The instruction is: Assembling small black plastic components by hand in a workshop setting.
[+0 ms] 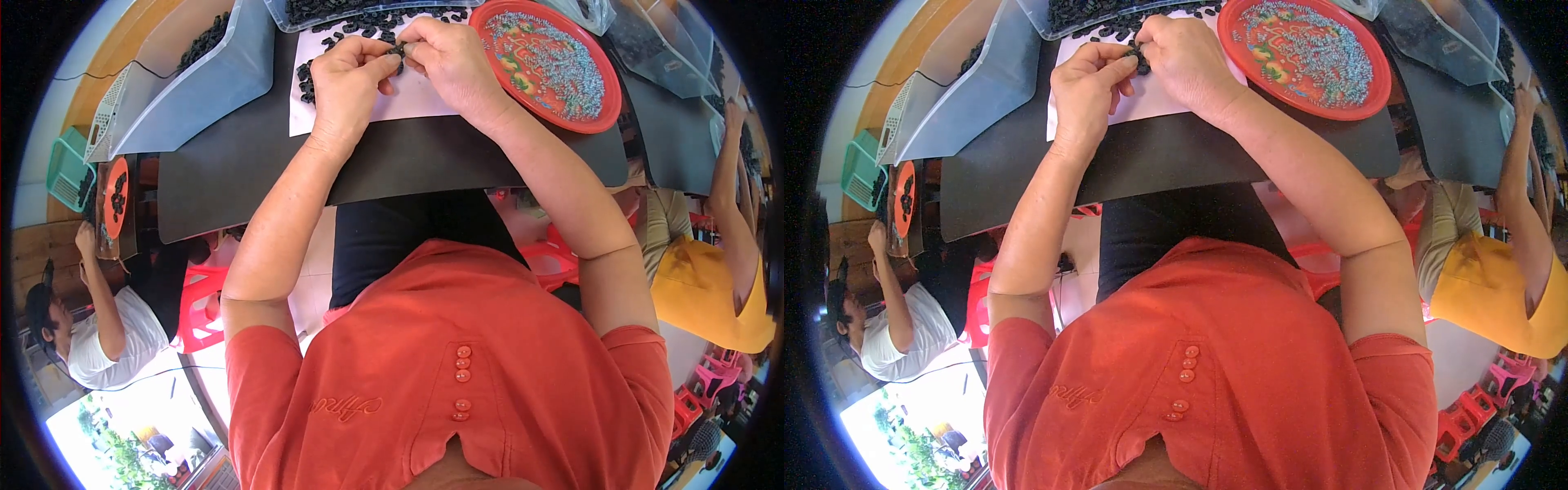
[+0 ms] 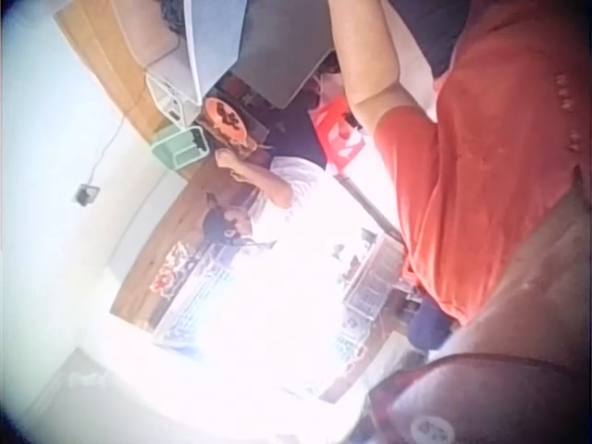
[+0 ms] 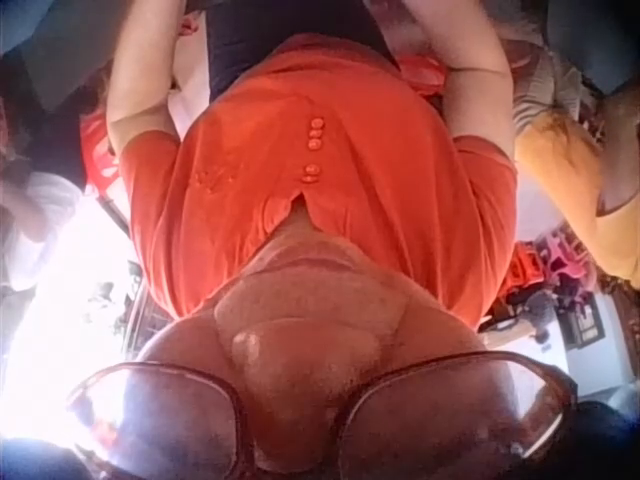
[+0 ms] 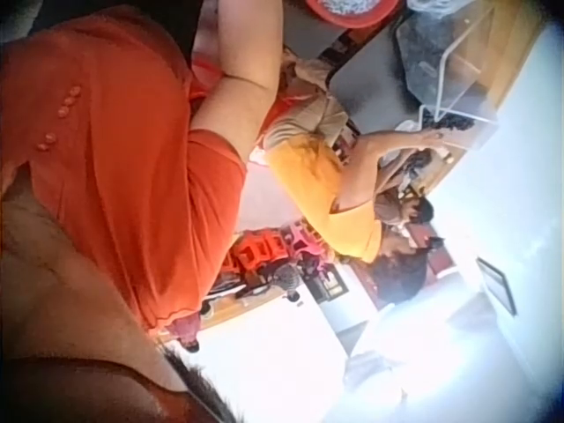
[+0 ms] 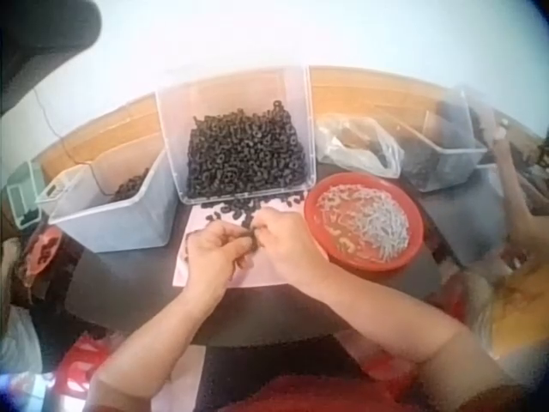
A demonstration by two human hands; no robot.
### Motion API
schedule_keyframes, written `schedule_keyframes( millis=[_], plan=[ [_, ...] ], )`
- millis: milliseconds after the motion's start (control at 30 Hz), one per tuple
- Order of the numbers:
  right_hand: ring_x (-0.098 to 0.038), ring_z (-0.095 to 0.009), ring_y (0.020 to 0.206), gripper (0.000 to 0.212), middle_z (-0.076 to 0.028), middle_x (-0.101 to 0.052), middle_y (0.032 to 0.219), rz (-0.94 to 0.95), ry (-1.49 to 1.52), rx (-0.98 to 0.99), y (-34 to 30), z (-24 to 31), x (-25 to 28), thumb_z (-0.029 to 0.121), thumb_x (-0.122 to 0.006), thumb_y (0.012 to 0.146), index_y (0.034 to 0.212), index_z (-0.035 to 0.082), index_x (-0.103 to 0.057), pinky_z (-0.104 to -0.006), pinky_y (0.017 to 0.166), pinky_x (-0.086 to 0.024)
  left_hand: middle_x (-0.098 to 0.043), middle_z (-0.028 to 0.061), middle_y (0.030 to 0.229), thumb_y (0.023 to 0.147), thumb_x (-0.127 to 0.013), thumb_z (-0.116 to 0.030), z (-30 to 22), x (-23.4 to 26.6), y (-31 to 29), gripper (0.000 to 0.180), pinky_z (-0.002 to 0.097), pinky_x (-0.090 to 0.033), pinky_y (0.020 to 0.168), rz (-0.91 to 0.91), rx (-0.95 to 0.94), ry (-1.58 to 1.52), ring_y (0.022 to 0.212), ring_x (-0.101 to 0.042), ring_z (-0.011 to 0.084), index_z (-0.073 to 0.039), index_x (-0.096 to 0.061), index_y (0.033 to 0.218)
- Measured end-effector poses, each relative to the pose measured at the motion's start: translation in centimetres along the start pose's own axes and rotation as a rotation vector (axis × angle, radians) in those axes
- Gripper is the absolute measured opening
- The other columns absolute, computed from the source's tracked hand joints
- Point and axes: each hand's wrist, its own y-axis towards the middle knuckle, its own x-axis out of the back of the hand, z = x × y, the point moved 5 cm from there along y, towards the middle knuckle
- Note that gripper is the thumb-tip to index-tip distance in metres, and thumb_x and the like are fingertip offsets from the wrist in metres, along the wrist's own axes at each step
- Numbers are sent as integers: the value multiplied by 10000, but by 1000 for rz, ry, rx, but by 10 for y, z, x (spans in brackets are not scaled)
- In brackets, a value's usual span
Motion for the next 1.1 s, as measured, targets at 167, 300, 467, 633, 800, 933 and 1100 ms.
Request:
schedule_keyframes(
  millis=[167,300,467,633,800,933,1100],
  plan=[
    [-639,-353,708,147,-188,-645,722,-23,-71,31,-2,7,1,110,-566,782,848,23,-664,-446,667,-494,-635,61,711,834,-645,7,-2,-1,-2,81,187,-345,407,-3,25,51,527,-548,78,39,-640,908],
    [-634,-359,680,117,-178,-648,735,-117,-128,111,-6,11,-3,91,-556,780,823,17,-635,-453,626,-493,-625,49,698,831,-647,21,5,-3,-3,57,199,-396,477,-13,29,33,542,-539,86,41,-639,883],
    [-623,-356,656,80,-163,-628,739,-246,-230,286,-9,16,-6,89,-571,755,789,17,-576,-446,580,-487,-623,43,700,820,-649,31,2,-5,-6,64,210,-409,500,-53,-26,37,553,-514,83,42,-638,881],
    [-600,-326,619,120,-136,-579,690,-322,-321,367,-16,24,-10,92,-605,693,740,30,-513,-420,527,-476,-616,40,672,758,-669,45,3,-3,-8,53,221,-431,540,-154,-101,3,575,-522,84,43,-644,804],
    [-597,-309,610,152,-129,-568,674,-357,-371,431,-15,33,-8,102,-621,672,725,39,-493,-408,509,-472,-619,47,664,753,-669,38,-4,-4,-11,63,238,-456,571,-201,-232,132,583,-538,93,30,-643,810],
    [-591,-307,602,143,-121,-564,671,-370,-349,441,-16,36,-7,104,-618,693,729,39,-495,-407,513,-471,-630,57,670,757,-669,38,-15,-4,-13,63,247,-464,555,-230,-404,223,565,-555,106,25,-641,813],
    [-601,-307,618,151,-119,-587,705,-324,-49,330,-12,15,-8,106,-636,726,844,32,-578,-387,550,-487,-651,107,713,812,-643,24,-4,-2,-4,68,227,-459,497,-101,-42,-154,552,-587,144,63,-628,864]
  ],
)
